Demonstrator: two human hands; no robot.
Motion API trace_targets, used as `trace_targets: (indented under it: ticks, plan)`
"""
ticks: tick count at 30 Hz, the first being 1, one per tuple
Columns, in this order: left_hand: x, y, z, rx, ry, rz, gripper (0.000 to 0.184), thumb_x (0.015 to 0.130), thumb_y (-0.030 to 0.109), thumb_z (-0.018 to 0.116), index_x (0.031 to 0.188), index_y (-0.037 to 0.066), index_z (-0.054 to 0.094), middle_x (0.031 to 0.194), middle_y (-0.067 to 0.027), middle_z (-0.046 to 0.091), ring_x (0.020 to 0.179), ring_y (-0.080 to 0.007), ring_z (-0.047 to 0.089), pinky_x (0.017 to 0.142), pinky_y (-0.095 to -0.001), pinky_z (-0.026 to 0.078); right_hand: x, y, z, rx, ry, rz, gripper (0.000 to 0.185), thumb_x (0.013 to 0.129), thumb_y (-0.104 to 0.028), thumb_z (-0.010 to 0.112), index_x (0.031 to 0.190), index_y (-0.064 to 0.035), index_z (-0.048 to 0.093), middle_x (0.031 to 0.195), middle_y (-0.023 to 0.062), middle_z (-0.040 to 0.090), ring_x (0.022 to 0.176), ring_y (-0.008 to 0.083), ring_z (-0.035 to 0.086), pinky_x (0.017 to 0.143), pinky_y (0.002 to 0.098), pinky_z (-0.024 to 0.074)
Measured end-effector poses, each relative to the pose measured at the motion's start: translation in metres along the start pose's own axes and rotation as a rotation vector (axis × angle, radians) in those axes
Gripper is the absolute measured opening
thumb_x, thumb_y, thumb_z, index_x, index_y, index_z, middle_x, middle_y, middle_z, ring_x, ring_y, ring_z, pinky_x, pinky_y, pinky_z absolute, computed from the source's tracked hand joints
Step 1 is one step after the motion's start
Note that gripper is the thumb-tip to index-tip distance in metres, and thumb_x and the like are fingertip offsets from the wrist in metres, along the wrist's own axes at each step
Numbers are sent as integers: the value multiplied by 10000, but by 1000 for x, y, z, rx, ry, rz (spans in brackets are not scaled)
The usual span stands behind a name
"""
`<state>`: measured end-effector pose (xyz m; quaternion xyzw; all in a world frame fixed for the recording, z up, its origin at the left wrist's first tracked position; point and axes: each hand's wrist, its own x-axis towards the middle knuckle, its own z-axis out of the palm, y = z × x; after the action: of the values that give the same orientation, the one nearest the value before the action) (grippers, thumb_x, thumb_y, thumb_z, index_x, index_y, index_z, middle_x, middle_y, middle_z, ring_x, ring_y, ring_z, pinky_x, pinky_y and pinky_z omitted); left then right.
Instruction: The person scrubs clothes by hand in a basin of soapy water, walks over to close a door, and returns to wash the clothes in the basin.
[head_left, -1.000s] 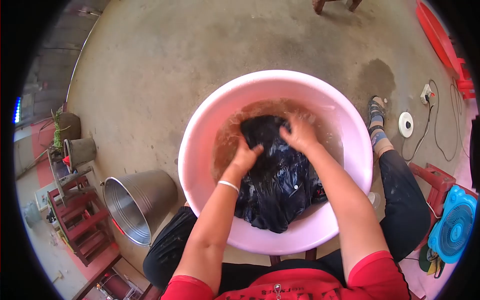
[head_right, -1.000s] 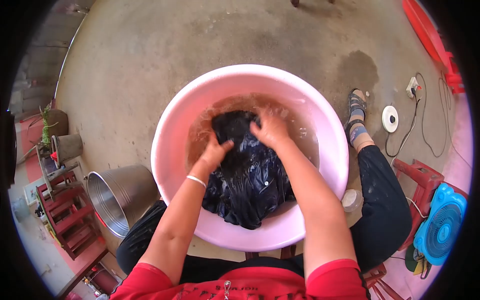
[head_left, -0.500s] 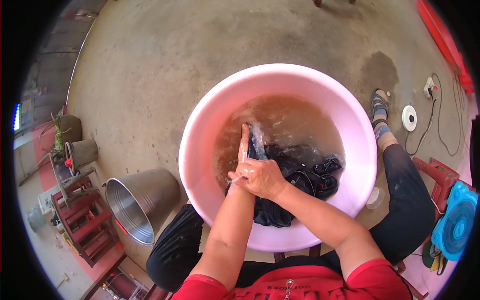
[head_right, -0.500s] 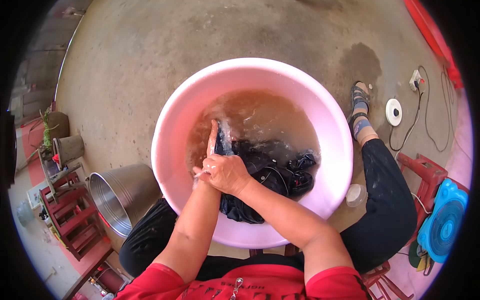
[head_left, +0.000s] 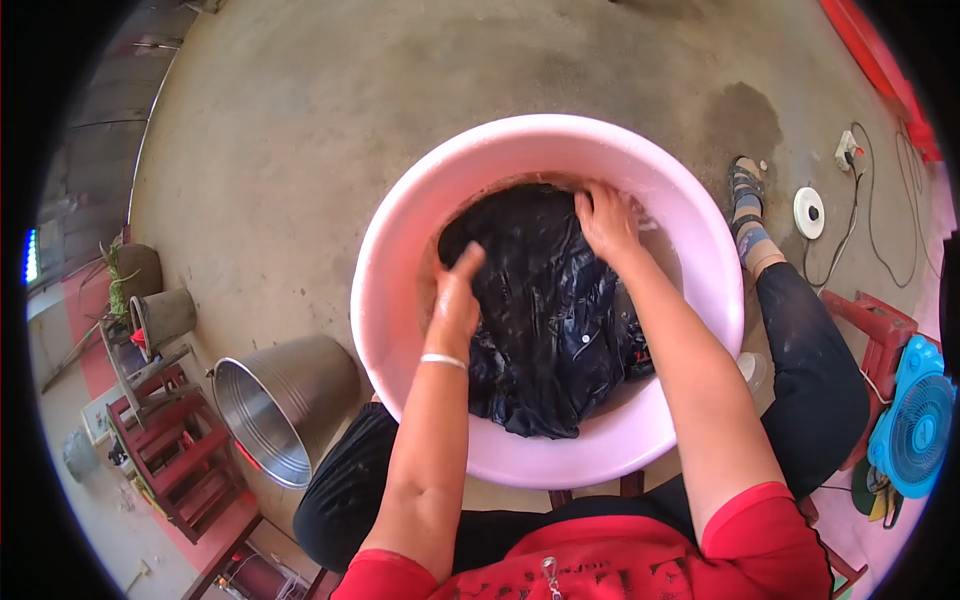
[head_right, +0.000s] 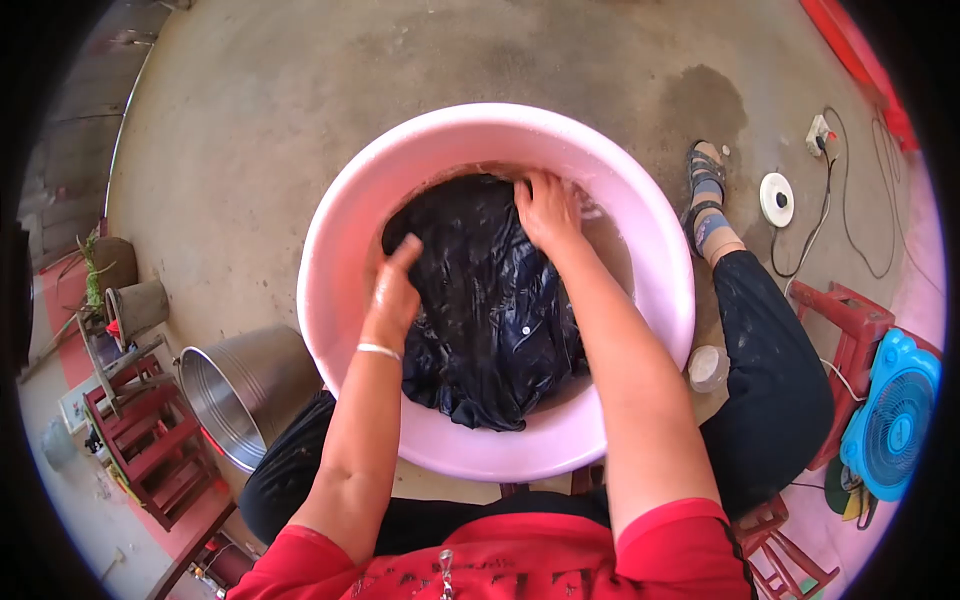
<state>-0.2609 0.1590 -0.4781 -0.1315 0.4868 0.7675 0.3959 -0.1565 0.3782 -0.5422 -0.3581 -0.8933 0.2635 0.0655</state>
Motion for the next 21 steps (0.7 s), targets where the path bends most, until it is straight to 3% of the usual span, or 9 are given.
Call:
trace_targets:
  ticks: [3,6,8,12,14,16,18,19,21]
  plan:
    - [-36,-46,-13,731,340,-16,884,746,27,753,1442,45,209,1334,-227,459,1234,-270,460,1061,-359,349,-48,-9,-38,-60,55,-183,438,861,-218,586,1273,-87,513,1336,142,478,1228,346,438,1032,467,351]
    - [-48,-48,-23,798,265,28,804,770,9,719,1421,60,250,1371,-240,407,1240,-273,455,1063,-351,338,-81,-15,-59,-60,47,-260,566,791,-125,620,1335,-89,471,1371,110,431,1238,314,419,1057,446,330]
    - [-64,-37,-4,905,266,433,658,807,-88,620,1378,65,329,1278,-170,488,1157,-246,504,1039,-329,352,-92,-18,-61,-65,12,-292,594,755,-73,612,1332,-78,472,1369,106,438,1239,305,419,1052,444,337]
    - [-122,27,48,558,154,274,397,827,-84,610,1203,29,548,1131,-89,555,981,-148,534,885,-267,440,-108,-26,-50,-117,-26,-369,587,757,-42,601,1329,-109,485,1339,71,470,1224,285,437,1038,412,353]
    - [-156,59,72,380,116,-64,302,832,-42,633,1128,19,619,1027,-64,600,899,-151,572,813,-268,471,-110,-37,-56,-41,-108,-461,526,762,-55,610,1278,-132,540,1312,42,502,1217,262,448,1042,399,352]
    - [-177,70,74,377,83,37,337,805,55,710,1128,6,630,957,-72,636,831,-177,602,794,-286,490,-111,-41,-60,39,-87,-522,368,775,-70,613,1138,-128,618,1197,49,592,1153,262,515,1041,405,367]
    - [-197,83,65,884,58,163,468,750,142,777,1159,-12,609,1028,-128,631,939,-228,611,853,-323,484,-115,-42,-73,119,65,-512,209,786,-71,603,988,-105,644,1012,81,657,1044,283,588,1024,427,396]
    - [-212,87,63,1406,112,332,578,686,205,827,1166,-24,601,1048,-178,602,1029,-296,588,925,-366,460,-116,-40,-82,162,159,-490,135,795,-70,590,921,-86,636,894,106,670,926,312,628,1021,454,408]
    - [-232,84,59,1722,137,350,454,657,196,835,1036,10,666,974,-168,570,979,-345,556,870,-403,464,-124,-47,-122,195,7,-463,84,799,-107,583,863,-65,616,848,141,651,844,330,624,857,436,479]
